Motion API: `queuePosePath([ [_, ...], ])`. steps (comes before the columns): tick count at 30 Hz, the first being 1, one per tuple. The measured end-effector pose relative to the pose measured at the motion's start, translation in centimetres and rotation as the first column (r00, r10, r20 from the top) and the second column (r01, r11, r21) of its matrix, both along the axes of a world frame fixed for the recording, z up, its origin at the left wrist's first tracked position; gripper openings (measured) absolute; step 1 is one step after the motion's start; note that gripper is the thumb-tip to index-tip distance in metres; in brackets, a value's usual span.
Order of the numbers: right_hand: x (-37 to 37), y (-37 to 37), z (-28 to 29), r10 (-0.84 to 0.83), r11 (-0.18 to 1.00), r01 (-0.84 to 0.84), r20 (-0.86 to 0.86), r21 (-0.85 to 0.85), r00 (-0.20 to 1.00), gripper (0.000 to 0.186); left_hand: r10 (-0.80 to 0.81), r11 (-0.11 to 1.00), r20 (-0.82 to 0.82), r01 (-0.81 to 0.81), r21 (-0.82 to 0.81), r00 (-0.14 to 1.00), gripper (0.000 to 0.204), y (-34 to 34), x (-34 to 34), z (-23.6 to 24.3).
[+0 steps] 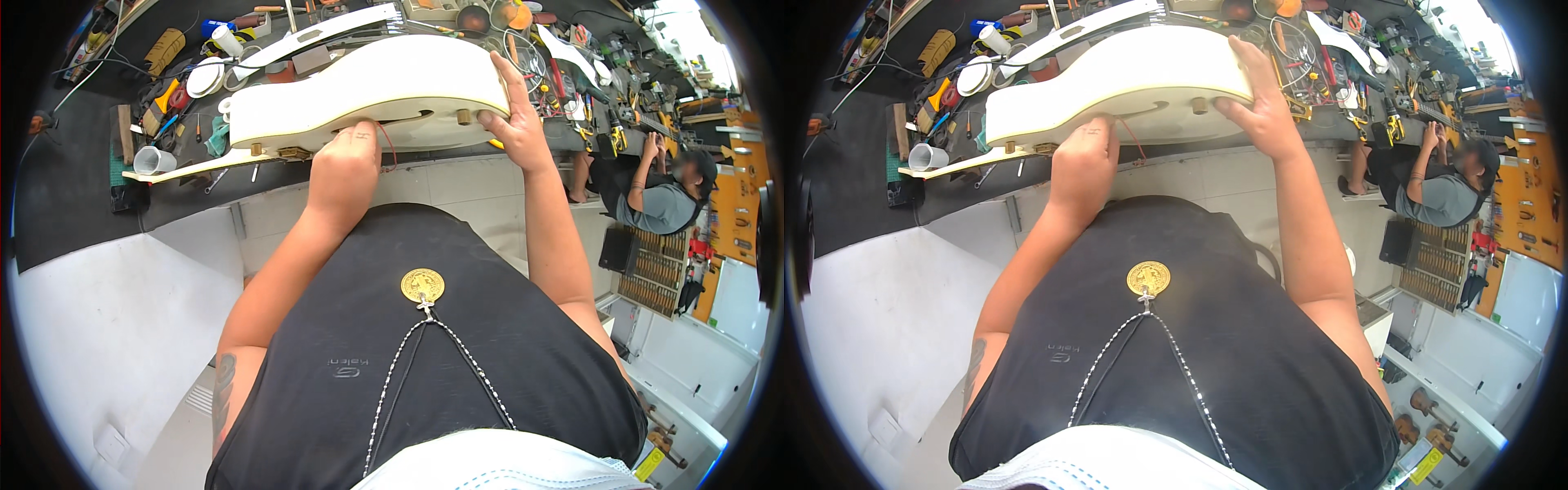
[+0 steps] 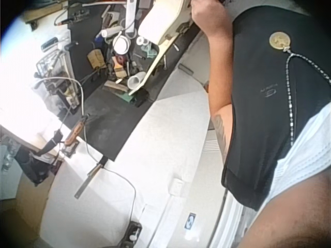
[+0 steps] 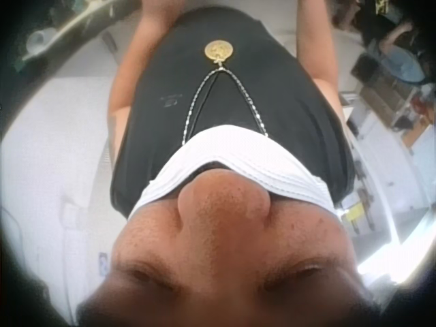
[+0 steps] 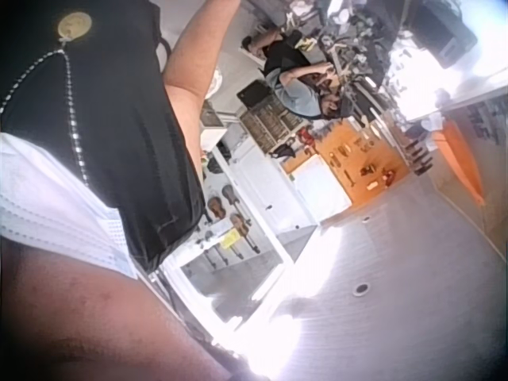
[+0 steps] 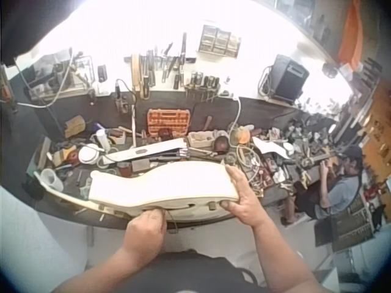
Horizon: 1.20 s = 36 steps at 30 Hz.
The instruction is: The person uses a soldering iron to work on the back of a white electric guitar, then flips it to access the electronics cavity. They pull wires through the cavity, cut a wire with pliers, apply solder to a wire end, and solder it to a component inside the guitar.
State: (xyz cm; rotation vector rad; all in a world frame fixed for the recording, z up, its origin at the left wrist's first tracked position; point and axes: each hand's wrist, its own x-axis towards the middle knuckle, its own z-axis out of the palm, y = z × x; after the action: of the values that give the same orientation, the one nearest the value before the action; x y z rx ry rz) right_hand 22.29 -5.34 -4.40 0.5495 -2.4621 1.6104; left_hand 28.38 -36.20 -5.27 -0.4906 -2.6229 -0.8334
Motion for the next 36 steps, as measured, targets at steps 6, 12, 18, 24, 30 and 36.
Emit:
queuePosePath([
  [6, 0.1, 0.1, -0.2, 0.003, 1.0, -0.003, -0.022, 0.025, 1.0, 0.092, -0.054, 0.995, -0.141, 0.064, 0.07, 0.989, 0.006, 0.7, -0.1, 0.5],
  [12, 0.1, 0.1, -0.1, 0.005, 0.999, -0.003, -0.036, 0.044, 0.999, 0.093, 0.095, 0.989, 0.08, -0.104, 0.107, 0.992, 0.006, -0.9, 0.5, -0.5],
  [18, 0.1, 0.1, 0.2, 0.011, 0.999, -0.01, -0.031, 0.05, 0.999, 0.092, 0.139, 0.985, 0.051, -0.143, 0.098, 0.989, 0.012, -0.7, 0.2, -0.1],
  [24, 0.1, 0.1, 0.1, 0.02, 0.999, -0.019, -0.022, 0.025, 1.0, 0.092, 0.172, 0.977, 0.092, -0.182, 0.112, 0.981, 0.01, -0.1, 0.4, 0.4],
  [30, 0.0, 0.1, 0.0, 0.025, 1.0, -0.024, -0.004, 0.009, 1.0, 0.092, 0.045, 0.999, -0.042, -0.045, 0.008, 0.998, 0.006, 0.4, -0.2, -0.2],
  [36, -0.3, 0.3, -0.4, 0.021, 0.999, -0.019, -0.035, 0.034, 0.999, 0.092, 0.009, 0.999, -0.088, -0.005, 0.042, 0.996, 0.006, 0.8, -0.1, 0.0],
])
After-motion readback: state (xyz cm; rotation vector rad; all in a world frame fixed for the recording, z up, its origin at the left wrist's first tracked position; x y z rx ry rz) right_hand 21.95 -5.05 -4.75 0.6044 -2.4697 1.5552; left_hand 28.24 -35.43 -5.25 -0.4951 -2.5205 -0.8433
